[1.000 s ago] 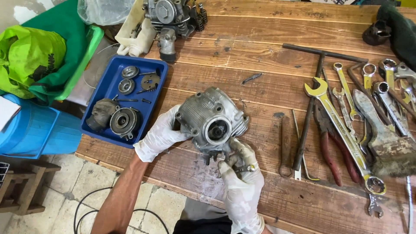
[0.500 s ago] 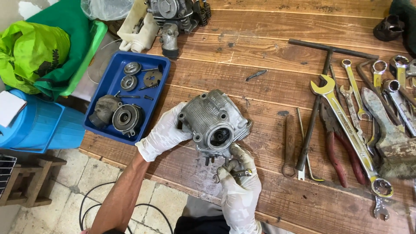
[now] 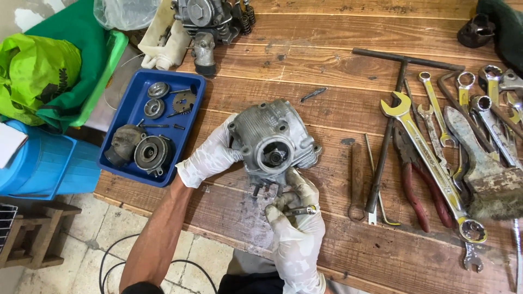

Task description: Cleaning a motorcycle cylinder head using a scraping tool and a cloth on a workbench.

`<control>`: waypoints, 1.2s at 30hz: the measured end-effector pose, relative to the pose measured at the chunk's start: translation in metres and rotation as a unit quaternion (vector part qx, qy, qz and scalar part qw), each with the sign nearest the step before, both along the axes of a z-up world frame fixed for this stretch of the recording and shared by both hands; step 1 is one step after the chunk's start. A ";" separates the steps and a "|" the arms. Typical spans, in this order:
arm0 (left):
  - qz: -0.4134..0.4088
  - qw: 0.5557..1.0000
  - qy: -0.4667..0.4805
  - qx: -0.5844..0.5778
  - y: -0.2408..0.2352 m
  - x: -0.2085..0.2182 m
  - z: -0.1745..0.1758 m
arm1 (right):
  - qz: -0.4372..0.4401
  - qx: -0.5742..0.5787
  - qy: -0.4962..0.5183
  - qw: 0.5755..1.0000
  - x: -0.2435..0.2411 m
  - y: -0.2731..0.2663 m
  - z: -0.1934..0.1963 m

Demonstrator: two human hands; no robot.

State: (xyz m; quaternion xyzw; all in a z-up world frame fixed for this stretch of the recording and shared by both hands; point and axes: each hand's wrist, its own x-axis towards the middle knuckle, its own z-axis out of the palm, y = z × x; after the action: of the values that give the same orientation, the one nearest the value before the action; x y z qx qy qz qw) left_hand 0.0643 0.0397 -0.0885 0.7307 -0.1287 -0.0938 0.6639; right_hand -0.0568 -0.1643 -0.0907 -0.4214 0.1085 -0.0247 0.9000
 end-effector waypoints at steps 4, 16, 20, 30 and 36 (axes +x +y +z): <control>0.005 1.000 -0.004 0.013 0.002 0.007 0.002 | 0.013 -0.077 -0.029 0.997 0.009 0.001 0.016; 0.031 0.990 0.083 -0.107 -0.001 0.009 0.008 | 0.045 -0.144 -0.073 0.986 0.017 0.008 0.019; 0.067 0.993 0.091 -0.043 -0.005 0.004 0.018 | 0.053 -0.092 -0.065 0.992 0.013 0.008 0.014; -0.021 0.997 -0.020 0.073 0.004 -0.001 0.004 | 0.172 -0.203 0.078 0.961 -0.002 -0.029 -0.004; -0.127 0.967 0.015 0.220 -0.005 -0.014 0.085 | 0.184 -0.150 0.063 0.969 0.003 -0.048 -0.003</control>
State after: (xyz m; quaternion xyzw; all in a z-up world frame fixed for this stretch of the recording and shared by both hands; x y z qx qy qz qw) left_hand 0.0503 0.0348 -0.0036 0.8352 -0.1864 -0.2144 0.4709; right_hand -0.0538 -0.2122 -0.0932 -0.5650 0.0804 0.1519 0.8070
